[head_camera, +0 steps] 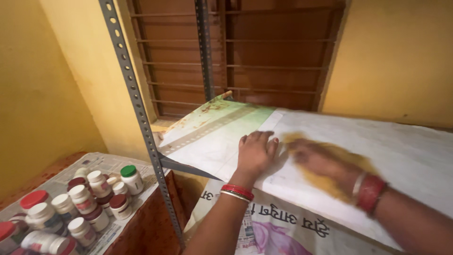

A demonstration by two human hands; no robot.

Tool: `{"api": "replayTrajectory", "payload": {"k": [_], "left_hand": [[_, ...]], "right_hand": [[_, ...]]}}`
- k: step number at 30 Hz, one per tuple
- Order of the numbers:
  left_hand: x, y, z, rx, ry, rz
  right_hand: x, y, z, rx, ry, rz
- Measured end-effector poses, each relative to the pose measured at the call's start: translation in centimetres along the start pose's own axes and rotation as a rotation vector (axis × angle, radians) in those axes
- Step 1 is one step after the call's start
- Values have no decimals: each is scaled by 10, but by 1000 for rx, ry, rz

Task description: The person wipes a shelf with a yellow cloth, then repeatedly picks small bottles from a table, wipes each bottle, and places them in a row on the shelf. The person continues this process for multiple bottles throughout the clip.

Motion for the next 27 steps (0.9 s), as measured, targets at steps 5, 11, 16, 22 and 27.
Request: {"api": "replayTrajectory", "payload": {"k": [5,11,16,22,27], "left_hand": [[-3,4,9,53,-2,-146],[5,-28,-6,-246,41,356],[11,-17,-16,-242,126,497],[9,-16,-19,-258,113,466],[9,-19,-17,-278,111,491]], "right_hand": [[-47,-19,22,-65,5,108],[-81,-17,-113,-279,-4,-148],[-24,4,-306,22,-328,-167],[115,83,-422,259,-683,-241],[202,133,-415,320,-818,-318]]}}
Point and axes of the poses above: each hand's wrist, its own x-axis away from the middle knuckle, its own y-axis out of the back of the hand, z = x × y, the point moved 10 cm from there along -x, towards the middle knuckle, and after that the axes turned 1 degree about -y, right-handed, at the moved point
